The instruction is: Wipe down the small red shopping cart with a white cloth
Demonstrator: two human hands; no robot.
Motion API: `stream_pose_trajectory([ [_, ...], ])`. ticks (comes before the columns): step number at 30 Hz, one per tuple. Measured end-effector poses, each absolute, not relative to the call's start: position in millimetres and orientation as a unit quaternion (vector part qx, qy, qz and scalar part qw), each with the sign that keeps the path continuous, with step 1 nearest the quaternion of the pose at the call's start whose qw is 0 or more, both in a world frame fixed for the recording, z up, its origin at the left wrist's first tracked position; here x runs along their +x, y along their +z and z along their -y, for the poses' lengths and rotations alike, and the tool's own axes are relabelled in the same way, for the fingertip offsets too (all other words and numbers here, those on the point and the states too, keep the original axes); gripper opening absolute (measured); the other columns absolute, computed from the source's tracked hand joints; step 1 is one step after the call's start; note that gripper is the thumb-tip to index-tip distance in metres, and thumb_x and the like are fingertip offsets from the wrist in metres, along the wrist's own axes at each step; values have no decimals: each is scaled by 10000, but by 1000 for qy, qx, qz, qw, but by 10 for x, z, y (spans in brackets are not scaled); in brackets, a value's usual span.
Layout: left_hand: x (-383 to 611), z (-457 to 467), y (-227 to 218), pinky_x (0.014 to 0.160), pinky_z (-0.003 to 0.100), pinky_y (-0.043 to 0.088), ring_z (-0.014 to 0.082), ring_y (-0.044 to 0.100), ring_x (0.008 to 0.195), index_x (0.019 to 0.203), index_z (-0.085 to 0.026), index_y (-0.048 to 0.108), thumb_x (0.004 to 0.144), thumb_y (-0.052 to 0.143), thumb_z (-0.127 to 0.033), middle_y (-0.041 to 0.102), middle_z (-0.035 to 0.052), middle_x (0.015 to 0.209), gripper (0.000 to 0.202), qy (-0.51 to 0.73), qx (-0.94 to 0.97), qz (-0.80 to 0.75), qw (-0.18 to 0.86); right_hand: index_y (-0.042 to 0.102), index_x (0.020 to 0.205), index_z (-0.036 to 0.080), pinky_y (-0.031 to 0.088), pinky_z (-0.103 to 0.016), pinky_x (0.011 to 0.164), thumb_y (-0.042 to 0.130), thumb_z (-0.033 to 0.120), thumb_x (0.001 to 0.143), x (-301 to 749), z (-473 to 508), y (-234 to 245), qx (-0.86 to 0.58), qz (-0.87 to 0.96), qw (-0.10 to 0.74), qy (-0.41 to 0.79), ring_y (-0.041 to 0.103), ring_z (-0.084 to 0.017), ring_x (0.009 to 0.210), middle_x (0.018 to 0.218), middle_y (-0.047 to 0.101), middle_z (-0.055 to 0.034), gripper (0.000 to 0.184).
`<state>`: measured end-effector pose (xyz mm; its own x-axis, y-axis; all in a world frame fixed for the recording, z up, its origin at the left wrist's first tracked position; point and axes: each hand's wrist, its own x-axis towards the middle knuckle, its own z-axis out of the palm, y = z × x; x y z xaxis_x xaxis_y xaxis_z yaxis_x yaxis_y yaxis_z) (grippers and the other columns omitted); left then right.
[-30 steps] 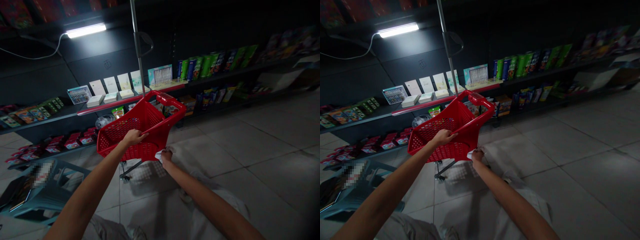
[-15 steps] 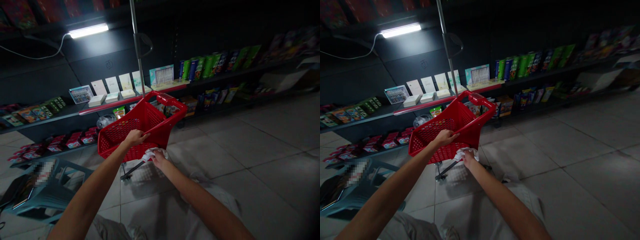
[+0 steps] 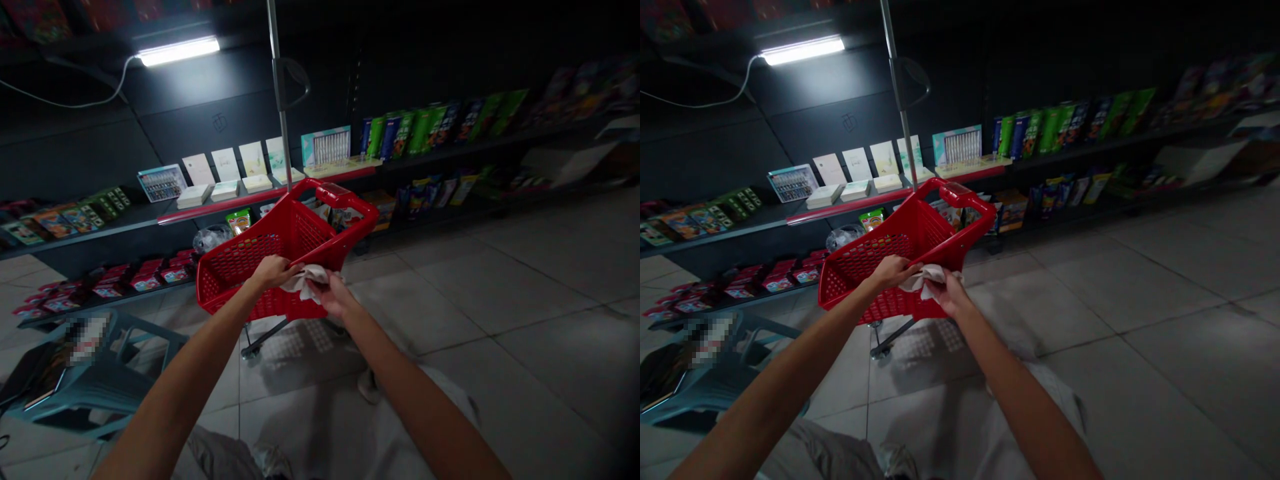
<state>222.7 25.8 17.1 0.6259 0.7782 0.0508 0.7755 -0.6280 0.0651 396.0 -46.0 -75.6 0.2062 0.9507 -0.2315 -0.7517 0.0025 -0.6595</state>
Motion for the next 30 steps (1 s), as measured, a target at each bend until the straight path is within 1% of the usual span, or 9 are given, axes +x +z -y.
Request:
stream_pose_trajectory([
  [5, 2265, -232, 184, 718, 297, 439, 260, 726, 852, 893, -173, 802, 988, 248, -746, 770, 159, 880, 803, 29, 910, -412, 33, 670, 993, 190, 638, -285, 766, 629, 226, 859, 4238, 568, -421, -378, 160, 715, 566, 727, -168, 859, 961, 765, -36, 144],
  [9, 2333, -204, 174, 733, 302, 447, 256, 724, 854, 854, -170, 792, 1000, 140, -735, 764, 151, 861, 875, 38, 910, -412, 39, 676, 995, 175, 594, -369, 889, 702, 364, 815, 4232, 631, -458, -511, 305, 724, 350, 712, -224, 937, 1000, 763, -71, 262],
  [11, 2361, -196, 169, 744, 300, 448, 247, 721, 853, 840, -172, 785, 998, 112, -738, 763, 142, 854, 893, 40, 909, -412, 43, 696, 954, 166, 552, -417, 970, 670, 442, 831, 4217, 648, -509, -574, 384, 684, 235, 702, -258, 975, 993, 765, -104, 303],
  [13, 2376, -191, 169, 744, 299, 445, 242, 719, 842, 814, -172, 778, 992, 81, -744, 757, 136, 829, 919, 41, 908, -413, 51, 709, 902, 170, 531, -437, 1002, 624, 467, 850, 4211, 657, -553, -604, 440, 640, 179, 703, -277, 969, 961, 768, -119, 313],
  [16, 2380, -184, 176, 728, 304, 440, 250, 718, 832, 779, -160, 772, 990, 50, -740, 749, 148, 814, 950, 42, 903, -425, 51, 736, 940, 184, 499, -444, 1066, 616, 409, 843, 4188, 670, -611, -598, 503, 605, 158, 702, -291, 1053, 1031, 774, -122, 273],
  [20, 2373, -172, 182, 719, 301, 429, 248, 715, 831, 784, -159, 771, 998, 39, -724, 750, 147, 824, 949, 46, 904, -422, 45, 762, 1078, 253, 469, -428, 1114, 652, 271, 803, 4081, 727, -665, -587, 564, 561, 152, 670, -292, 1191, 1200, 758, -72, 297],
  [23, 2373, -167, 170, 717, 297, 424, 238, 712, 820, 808, -165, 773, 1009, 31, -703, 753, 139, 824, 938, 47, 909, -412, 48, 775, 1077, 268, 502, -418, 1053, 699, 204, 773, 3968, 777, -674, -584, 590, 523, 193, 701, -307, 1120, 1135, 777, -68, 320],
  [26, 2376, -161, 153, 717, 297, 422, 233, 707, 801, 809, -160, 769, 1021, 35, -683, 754, 141, 819, 926, 48, 909, -411, 45, 785, 1037, 222, 523, -411, 984, 703, 109, 728, 3886, 795, -661, -592, 606, 481, 228, 730, -316, 1013, 1030, 788, -105, 340],
  [30, 2375, -147, 149, 706, 294, 414, 229, 705, 802, 801, -166, 761, 1021, 33, -681, 754, 133, 820, 919, 46, 908, -415, 45, 782, 981, 164, 540, -374, 875, 676, 104, 767, 3960, 794, -601, -625, 656, 377, 191, 742, -306, 915, 960, 780, -151, 246],
])
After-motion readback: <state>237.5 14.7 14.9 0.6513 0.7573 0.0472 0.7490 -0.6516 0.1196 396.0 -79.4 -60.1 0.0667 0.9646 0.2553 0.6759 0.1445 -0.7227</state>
